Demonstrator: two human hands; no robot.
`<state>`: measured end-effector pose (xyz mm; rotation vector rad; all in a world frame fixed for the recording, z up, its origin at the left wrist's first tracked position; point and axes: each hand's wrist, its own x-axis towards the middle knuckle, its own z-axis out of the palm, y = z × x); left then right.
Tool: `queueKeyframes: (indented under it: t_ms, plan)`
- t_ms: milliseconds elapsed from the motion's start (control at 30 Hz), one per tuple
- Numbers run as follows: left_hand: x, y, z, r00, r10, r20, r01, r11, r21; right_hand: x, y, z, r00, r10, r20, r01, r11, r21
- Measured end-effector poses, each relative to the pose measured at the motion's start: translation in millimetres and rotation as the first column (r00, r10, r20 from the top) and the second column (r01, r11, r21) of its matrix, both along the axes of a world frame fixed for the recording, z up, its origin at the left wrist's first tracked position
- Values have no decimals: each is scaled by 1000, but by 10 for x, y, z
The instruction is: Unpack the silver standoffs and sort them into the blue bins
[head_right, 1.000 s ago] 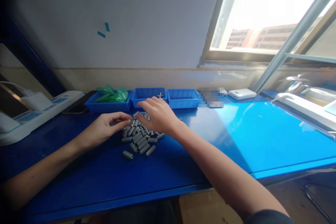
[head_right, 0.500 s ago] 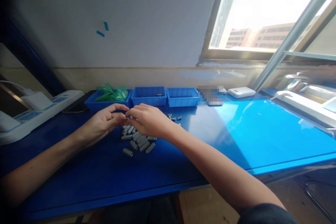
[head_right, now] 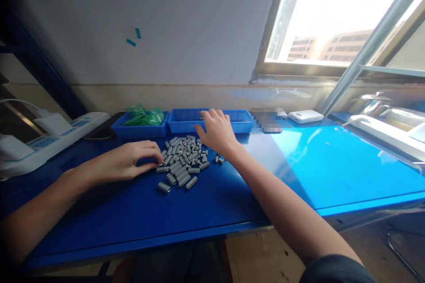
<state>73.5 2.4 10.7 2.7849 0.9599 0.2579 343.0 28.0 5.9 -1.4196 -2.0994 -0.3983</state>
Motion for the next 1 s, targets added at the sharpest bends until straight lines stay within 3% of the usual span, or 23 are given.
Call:
queueKeyframes:
  t_ms: [200,333,533,767,867,1000]
  plan:
    - [35,17,-40,997,67,48,-69,996,49,-367,-245,-79,937,343,69,-338,938,-79]
    - [30,19,-28,991,108,80,-113,992,62,-461,-321,-144,876,470,110,-458,881,-119]
    - [12,-8,9,1000,15,-9,-15,999,30,-491,-329,-188,861,495,119,-479,867,-138]
    - [13,-7,-51,996,85,-34,-80,990,113,-511,-346,-193,851,512,114,-494,855,-157]
    - [6,13,-47,992,115,41,-119,986,114,-526,-356,-191,839,532,118,-518,846,-126]
    - [17,15,11,943,206,263,-238,966,97,-532,-360,-185,859,506,85,-505,862,-26]
